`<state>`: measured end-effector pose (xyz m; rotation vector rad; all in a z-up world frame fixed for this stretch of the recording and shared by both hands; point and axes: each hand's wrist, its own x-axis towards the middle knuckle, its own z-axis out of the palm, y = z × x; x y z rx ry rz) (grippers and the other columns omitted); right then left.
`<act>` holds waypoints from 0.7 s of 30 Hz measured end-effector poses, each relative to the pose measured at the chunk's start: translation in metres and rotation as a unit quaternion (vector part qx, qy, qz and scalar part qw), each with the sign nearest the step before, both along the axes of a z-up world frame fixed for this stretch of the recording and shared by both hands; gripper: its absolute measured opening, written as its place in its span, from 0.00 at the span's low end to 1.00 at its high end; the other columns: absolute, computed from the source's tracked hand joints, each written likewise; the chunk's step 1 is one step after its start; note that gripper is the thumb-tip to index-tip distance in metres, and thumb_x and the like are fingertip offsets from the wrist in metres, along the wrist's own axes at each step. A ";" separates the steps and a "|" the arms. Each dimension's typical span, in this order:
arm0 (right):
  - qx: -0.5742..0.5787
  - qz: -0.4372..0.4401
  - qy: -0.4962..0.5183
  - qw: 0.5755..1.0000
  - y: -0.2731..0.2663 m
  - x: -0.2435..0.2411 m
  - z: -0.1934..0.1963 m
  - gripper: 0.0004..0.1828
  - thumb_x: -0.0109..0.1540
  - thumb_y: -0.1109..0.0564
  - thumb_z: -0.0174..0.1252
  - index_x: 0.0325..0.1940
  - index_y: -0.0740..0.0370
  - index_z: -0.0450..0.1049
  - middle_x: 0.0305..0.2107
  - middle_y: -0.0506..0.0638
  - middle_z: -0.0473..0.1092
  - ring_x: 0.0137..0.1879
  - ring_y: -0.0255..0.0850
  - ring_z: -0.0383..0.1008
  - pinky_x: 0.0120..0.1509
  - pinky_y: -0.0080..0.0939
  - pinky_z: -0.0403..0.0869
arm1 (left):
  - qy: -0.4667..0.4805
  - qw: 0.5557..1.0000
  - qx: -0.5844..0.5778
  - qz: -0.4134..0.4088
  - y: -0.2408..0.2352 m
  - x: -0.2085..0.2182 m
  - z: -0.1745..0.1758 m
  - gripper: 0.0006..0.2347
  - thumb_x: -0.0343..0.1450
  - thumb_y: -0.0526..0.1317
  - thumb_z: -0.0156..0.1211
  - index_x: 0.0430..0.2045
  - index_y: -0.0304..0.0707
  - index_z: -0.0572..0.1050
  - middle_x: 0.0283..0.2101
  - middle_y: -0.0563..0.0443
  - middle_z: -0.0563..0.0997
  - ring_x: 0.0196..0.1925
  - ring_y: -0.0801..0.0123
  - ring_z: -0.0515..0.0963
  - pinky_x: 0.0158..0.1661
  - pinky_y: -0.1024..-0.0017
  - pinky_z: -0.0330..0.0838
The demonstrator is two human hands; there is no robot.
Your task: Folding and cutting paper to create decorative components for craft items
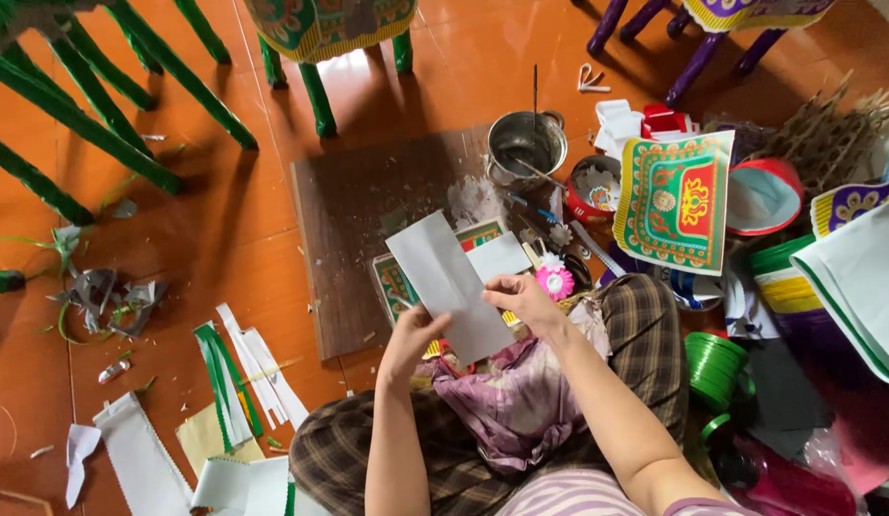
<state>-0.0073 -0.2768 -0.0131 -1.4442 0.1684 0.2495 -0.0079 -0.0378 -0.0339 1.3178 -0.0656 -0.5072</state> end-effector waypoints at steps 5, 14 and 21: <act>-0.034 0.053 -0.031 0.998 0.005 0.003 0.007 0.05 0.58 0.67 0.66 0.38 0.64 0.81 0.26 0.45 0.77 0.31 0.30 0.72 0.37 0.29 0.72 | -0.006 0.999 0.013 0.035 0.009 0.000 -0.019 0.11 0.71 0.37 0.67 0.38 0.22 0.80 0.27 0.44 0.83 0.29 0.70 0.83 0.32 0.67 0.82; -0.047 0.097 -0.049 0.993 0.016 -0.008 0.029 0.03 0.63 0.62 0.63 0.38 0.60 0.83 0.29 0.44 0.78 0.36 0.29 0.71 0.41 0.32 0.75 | -0.069 0.997 -0.020 0.035 0.018 0.001 -0.023 0.10 0.76 0.35 0.59 0.50 0.31 0.78 0.33 0.46 0.84 0.30 0.72 0.79 0.34 0.69 0.80; -0.003 0.071 -0.085 0.994 0.014 -0.004 0.021 0.10 0.61 0.67 0.63 0.46 0.63 0.83 0.37 0.49 0.80 0.45 0.33 0.75 0.57 0.40 0.74 | -0.038 0.997 -0.054 0.037 0.016 -0.011 -0.026 0.08 0.73 0.31 0.62 0.44 0.32 0.81 0.31 0.49 0.83 0.31 0.73 0.81 0.34 0.67 0.83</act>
